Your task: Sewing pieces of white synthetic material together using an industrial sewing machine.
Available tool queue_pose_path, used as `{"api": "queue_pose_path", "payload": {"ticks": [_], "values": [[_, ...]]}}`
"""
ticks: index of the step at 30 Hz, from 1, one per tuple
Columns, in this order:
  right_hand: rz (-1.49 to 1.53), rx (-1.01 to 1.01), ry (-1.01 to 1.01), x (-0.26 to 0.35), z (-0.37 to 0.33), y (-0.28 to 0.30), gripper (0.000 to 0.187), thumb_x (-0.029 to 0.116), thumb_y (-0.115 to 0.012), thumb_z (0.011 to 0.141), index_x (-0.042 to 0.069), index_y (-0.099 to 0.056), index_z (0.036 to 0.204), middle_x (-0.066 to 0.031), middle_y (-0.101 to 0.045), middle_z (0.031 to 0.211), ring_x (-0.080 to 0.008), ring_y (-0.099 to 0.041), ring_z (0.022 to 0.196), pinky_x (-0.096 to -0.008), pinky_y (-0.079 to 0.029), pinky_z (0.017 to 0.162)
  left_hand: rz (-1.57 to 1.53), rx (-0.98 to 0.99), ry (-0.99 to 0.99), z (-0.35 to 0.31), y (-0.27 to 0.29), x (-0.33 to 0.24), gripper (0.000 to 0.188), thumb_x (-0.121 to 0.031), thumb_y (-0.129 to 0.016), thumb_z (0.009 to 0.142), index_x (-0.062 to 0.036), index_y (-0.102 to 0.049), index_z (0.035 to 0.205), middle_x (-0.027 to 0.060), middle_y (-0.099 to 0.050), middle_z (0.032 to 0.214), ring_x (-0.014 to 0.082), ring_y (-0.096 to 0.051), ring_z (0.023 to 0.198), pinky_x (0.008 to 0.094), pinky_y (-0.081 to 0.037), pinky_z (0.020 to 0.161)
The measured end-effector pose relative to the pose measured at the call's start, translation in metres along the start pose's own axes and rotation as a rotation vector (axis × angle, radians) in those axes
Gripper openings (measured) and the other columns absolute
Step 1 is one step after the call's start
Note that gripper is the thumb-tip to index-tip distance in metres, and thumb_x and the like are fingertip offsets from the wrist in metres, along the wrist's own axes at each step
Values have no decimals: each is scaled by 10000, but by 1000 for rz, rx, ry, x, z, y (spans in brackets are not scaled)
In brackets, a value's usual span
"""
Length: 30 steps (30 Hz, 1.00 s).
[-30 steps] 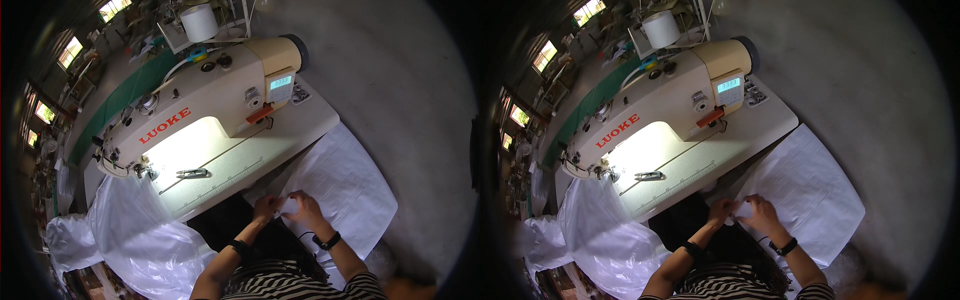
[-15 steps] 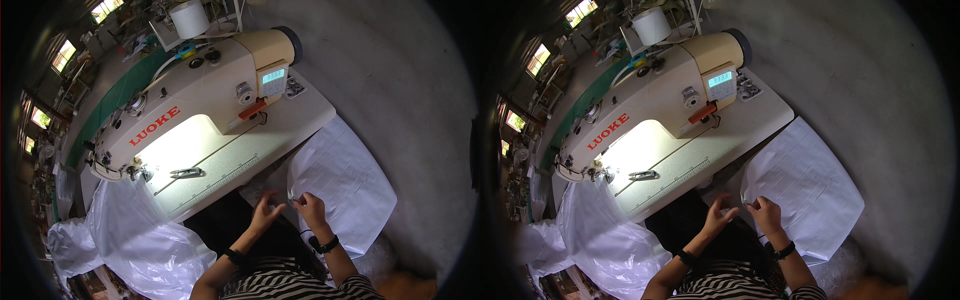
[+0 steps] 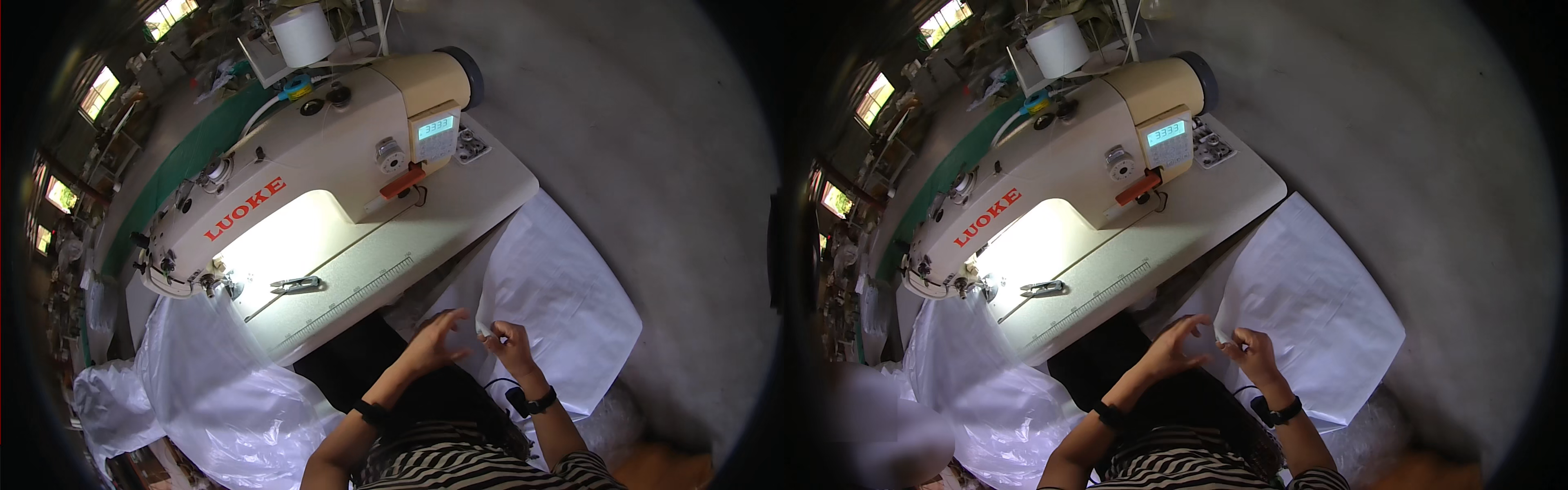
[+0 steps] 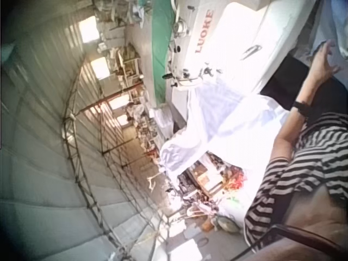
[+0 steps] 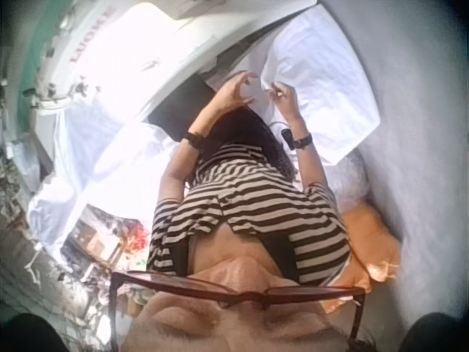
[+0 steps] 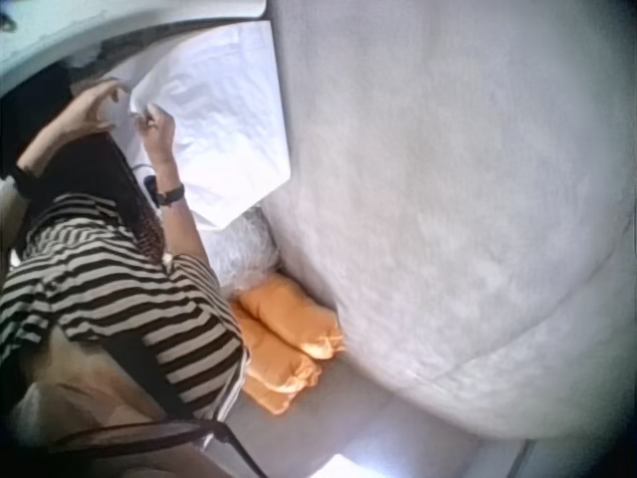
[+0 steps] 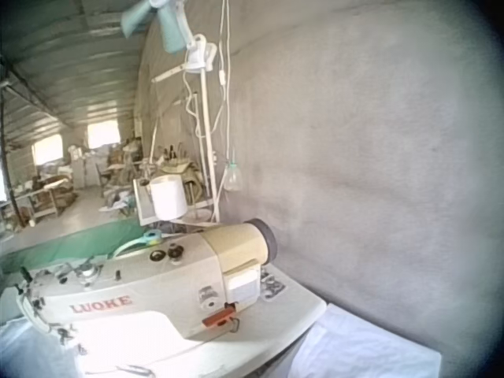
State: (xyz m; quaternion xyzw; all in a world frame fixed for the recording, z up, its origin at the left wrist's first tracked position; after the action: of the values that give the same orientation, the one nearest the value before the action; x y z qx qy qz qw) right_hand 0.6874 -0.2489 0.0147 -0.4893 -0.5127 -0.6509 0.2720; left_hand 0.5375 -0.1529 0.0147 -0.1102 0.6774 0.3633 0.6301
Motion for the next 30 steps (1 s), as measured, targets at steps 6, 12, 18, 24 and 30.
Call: {"api": "queue_pose_path", "payload": {"ticks": [6, 12, 18, 24, 30], "values": [[436, 114, -115, -52, -16, -7, 355, 221, -759, 866, 33, -525, 676, 41, -494, 646, -56, -416, 625, -256, -363, 557, -180, -37, -83, 9, -28, 1, 256, 39, -663, 800, -12, -558, 1027, 123, -631, 1104, 263, -613, 1058, 339, -474, 916], [-84, -799, -290, -227, -156, 274, 387, 400, -514, 1002, 59, -571, 1176, -27, -574, 1143, -117, -533, 977, -311, -476, 823, -1171, -289, 392, -14, -22, 80, 373, -130, -574, 953, -70, -477, 1307, 71, -539, 1321, 181, -517, 1209, 364, -413, 1020], [-974, -1204, -642, -151, -291, 443, 369, 156, -645, 903, -7, -557, 1221, -178, -627, 1194, -349, -599, 1078, -425, -475, 928, -1401, 26, 483, -17, -42, 47, 432, -122, -557, 971, -74, -450, 1386, 46, -548, 1329, 191, -533, 1221, 373, -417, 1048], [-700, -292, -92, -79, -66, 199, 1022, 267, -844, 716, 66, -243, 1518, -131, -288, 1567, -329, -244, 1458, -471, -226, 1180, -1164, 819, 400, -26, -99, -58, 338, -142, -518, 999, -65, -510, 1328, 6, -578, 1148, 99, -542, 1056, 250, -430, 941], [-1225, -588, -753, -182, -73, 281, 864, 267, -680, 829, 143, -212, 1545, -63, -253, 1595, -259, -222, 1476, -523, -230, 1163, -907, 1293, 270, -77, -69, -91, 343, -180, -556, 984, -51, -575, 1302, 34, -611, 1109, 113, -546, 1043, 266, -429, 943]]}}
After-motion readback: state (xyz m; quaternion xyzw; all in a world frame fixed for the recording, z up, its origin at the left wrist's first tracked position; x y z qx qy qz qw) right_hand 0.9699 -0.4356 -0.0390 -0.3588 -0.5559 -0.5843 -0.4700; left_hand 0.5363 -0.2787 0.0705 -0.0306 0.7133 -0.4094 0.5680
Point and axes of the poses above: each hand's wrist, its own z-axis towards the middle knuckle, its own y-axis out of the back of the hand, x = y × z, the point moved 7 cm from there along z, towards the middle knuckle
